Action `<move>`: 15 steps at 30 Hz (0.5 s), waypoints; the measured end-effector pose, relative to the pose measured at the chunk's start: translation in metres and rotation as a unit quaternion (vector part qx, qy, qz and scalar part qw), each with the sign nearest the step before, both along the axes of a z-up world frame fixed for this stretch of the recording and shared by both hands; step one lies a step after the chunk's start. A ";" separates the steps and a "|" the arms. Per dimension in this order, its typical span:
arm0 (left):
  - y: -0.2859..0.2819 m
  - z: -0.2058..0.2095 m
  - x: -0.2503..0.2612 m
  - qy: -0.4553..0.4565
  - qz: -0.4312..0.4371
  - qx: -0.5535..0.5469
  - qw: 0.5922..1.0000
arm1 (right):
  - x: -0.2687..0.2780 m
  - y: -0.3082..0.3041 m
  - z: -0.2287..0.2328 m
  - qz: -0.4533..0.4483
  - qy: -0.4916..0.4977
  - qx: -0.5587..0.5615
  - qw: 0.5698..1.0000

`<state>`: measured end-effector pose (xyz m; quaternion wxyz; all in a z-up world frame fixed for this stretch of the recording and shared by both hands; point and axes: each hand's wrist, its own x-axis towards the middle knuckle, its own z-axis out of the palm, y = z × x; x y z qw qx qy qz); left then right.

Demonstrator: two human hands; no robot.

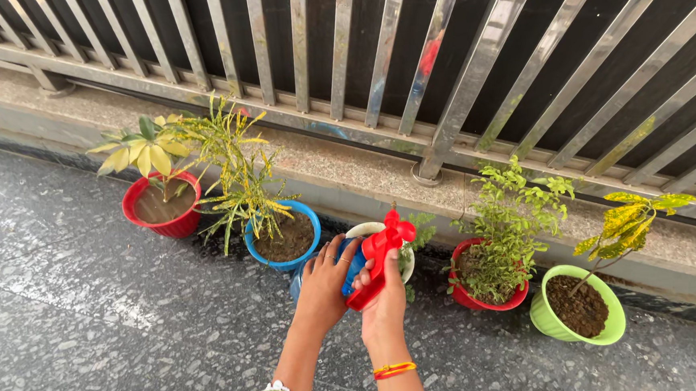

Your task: The person waters several potted plants lined up along a balcony ledge using a blue spray bottle with a red nozzle. They systematically move from one pot to the next, spraying water onto the soil and leaves of each plant.

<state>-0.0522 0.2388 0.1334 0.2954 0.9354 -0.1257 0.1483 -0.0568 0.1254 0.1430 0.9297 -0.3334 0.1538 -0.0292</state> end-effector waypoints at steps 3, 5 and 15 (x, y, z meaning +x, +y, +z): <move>-0.003 0.002 -0.001 0.006 0.004 0.031 1.000 | 0.000 -0.003 0.001 -0.018 0.020 0.008 1.000; -0.005 0.000 -0.004 0.015 0.004 0.043 0.999 | -0.001 -0.005 -0.003 -0.025 0.035 0.000 0.999; -0.006 -0.003 -0.005 0.052 -0.027 0.038 0.998 | -0.007 0.000 0.009 -0.051 0.068 0.011 0.996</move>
